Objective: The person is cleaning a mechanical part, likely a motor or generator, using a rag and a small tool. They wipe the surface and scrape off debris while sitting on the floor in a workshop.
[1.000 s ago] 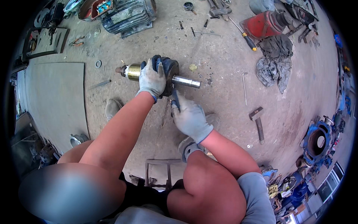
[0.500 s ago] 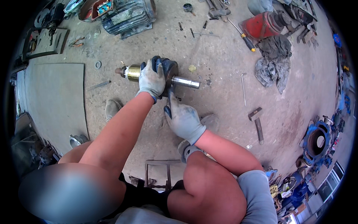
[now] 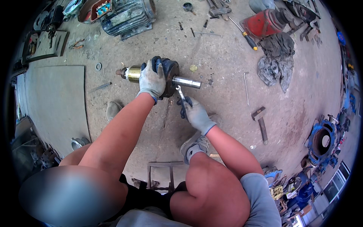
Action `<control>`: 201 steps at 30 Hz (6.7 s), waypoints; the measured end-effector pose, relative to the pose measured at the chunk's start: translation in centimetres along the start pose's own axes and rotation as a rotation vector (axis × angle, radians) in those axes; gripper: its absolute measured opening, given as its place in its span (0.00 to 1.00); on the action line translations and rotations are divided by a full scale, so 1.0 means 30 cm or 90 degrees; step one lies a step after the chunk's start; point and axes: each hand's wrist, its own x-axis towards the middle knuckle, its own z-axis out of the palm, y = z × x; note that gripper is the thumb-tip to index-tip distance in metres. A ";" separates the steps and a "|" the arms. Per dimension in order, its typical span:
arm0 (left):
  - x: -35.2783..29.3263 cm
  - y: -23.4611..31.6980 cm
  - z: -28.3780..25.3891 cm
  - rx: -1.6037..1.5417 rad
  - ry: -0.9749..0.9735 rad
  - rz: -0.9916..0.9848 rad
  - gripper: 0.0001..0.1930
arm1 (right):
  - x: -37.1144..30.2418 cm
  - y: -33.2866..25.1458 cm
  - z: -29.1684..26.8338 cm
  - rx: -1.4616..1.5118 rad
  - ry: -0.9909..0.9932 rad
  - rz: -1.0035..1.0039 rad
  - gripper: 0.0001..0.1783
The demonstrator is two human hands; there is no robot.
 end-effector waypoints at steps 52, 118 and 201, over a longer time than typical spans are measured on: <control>-0.011 0.005 0.004 0.004 0.029 0.021 0.19 | -0.028 -0.198 -0.048 -0.121 0.065 -0.105 0.12; -0.013 0.023 -0.008 0.003 0.028 0.012 0.22 | 0.032 -0.181 0.018 -0.445 0.202 -0.228 0.17; -0.007 0.018 -0.006 -0.010 -0.001 -0.001 0.21 | -0.006 -0.389 -0.073 -0.594 0.108 -0.207 0.17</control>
